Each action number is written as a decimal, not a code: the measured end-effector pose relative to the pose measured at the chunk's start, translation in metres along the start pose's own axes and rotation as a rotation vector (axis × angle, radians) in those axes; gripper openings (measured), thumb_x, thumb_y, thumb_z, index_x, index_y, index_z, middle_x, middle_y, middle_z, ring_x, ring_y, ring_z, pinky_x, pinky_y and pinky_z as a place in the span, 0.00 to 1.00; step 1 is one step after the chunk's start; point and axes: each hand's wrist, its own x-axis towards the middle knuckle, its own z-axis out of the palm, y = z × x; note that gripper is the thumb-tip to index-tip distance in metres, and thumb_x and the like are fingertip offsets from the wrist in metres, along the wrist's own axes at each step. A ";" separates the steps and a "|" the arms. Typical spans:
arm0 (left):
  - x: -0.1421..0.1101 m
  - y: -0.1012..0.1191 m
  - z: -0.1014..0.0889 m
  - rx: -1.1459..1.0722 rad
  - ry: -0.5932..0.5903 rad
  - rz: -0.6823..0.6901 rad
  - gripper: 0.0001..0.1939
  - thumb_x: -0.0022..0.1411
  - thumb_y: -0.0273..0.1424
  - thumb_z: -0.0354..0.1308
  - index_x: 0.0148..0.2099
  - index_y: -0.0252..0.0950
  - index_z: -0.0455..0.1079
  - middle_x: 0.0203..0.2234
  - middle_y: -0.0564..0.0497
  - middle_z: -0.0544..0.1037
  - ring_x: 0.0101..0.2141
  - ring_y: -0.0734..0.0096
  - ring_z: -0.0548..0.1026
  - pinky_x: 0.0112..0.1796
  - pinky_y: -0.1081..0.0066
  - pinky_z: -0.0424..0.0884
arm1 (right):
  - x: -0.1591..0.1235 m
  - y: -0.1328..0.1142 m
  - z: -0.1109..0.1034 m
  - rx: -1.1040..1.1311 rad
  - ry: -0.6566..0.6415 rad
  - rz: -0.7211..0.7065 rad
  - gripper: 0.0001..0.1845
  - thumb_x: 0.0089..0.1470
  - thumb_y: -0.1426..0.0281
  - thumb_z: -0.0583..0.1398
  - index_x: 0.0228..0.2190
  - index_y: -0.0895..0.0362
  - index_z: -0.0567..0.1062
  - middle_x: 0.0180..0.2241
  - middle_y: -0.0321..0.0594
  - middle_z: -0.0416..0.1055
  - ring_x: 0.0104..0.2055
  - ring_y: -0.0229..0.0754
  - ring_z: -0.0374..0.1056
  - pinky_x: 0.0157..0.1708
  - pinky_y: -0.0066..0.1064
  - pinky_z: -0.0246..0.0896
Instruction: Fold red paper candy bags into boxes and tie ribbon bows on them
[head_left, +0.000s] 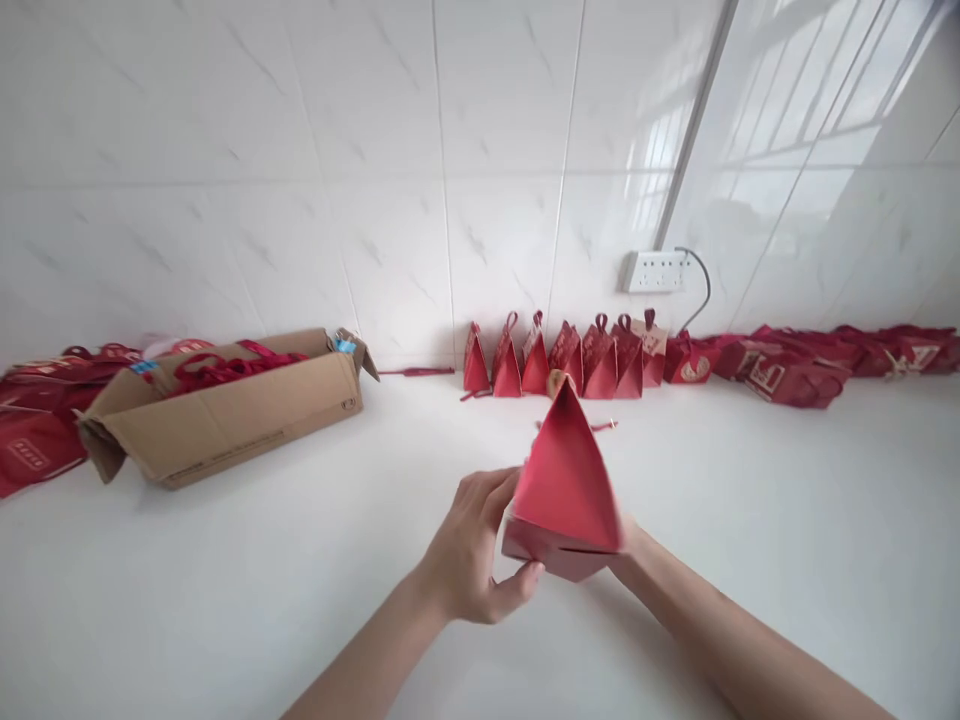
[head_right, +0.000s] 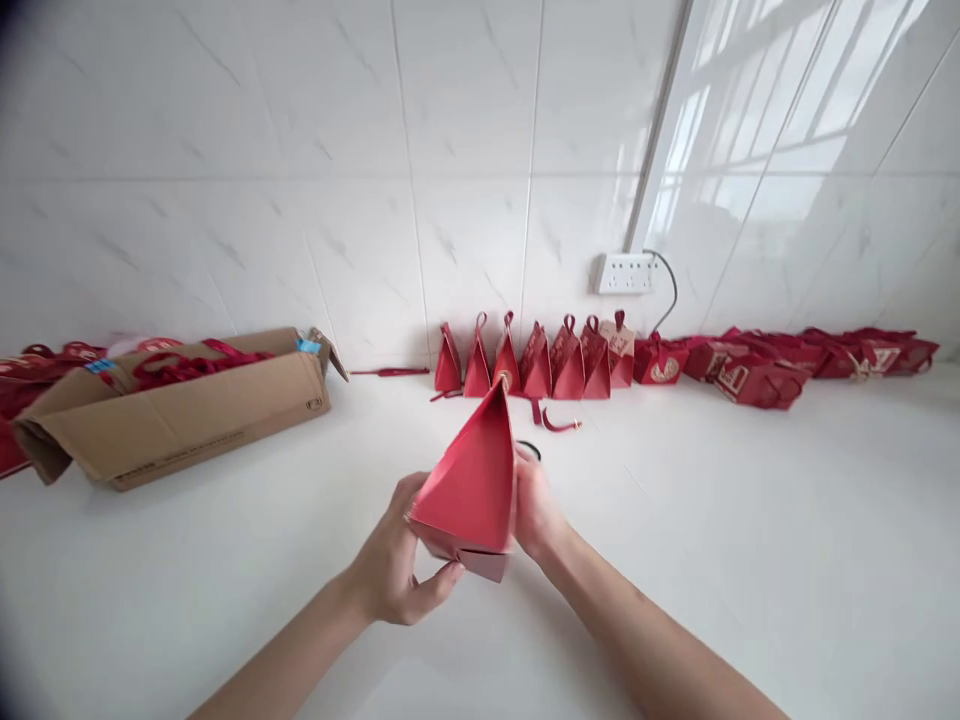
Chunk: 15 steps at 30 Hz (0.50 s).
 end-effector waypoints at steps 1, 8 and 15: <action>-0.001 -0.003 0.001 0.056 0.002 -0.089 0.27 0.54 0.29 0.52 0.57 0.38 0.56 0.46 0.43 0.68 0.46 0.58 0.67 0.44 0.59 0.66 | 0.006 -0.003 -0.006 0.033 0.134 -0.015 0.23 0.61 0.59 0.43 0.37 0.60 0.71 0.29 0.38 0.72 0.28 0.38 0.69 0.24 0.27 0.65; -0.009 -0.028 0.013 0.340 -0.100 -0.439 0.19 0.58 0.24 0.47 0.15 0.34 0.52 0.13 0.54 0.61 0.20 0.75 0.59 0.31 0.67 0.62 | 0.016 0.010 -0.013 -0.296 0.341 0.120 0.18 0.49 0.54 0.57 0.37 0.53 0.66 0.36 0.43 0.71 0.36 0.46 0.68 0.30 0.35 0.64; -0.016 -0.028 0.023 0.113 -0.228 -0.420 0.19 0.54 0.24 0.49 0.15 0.33 0.46 0.14 0.57 0.55 0.17 0.80 0.49 0.27 0.72 0.57 | 0.036 0.016 0.036 -0.807 -0.184 0.426 0.22 0.52 0.57 0.51 0.44 0.60 0.61 0.34 0.49 0.73 0.37 0.54 0.71 0.29 0.36 0.59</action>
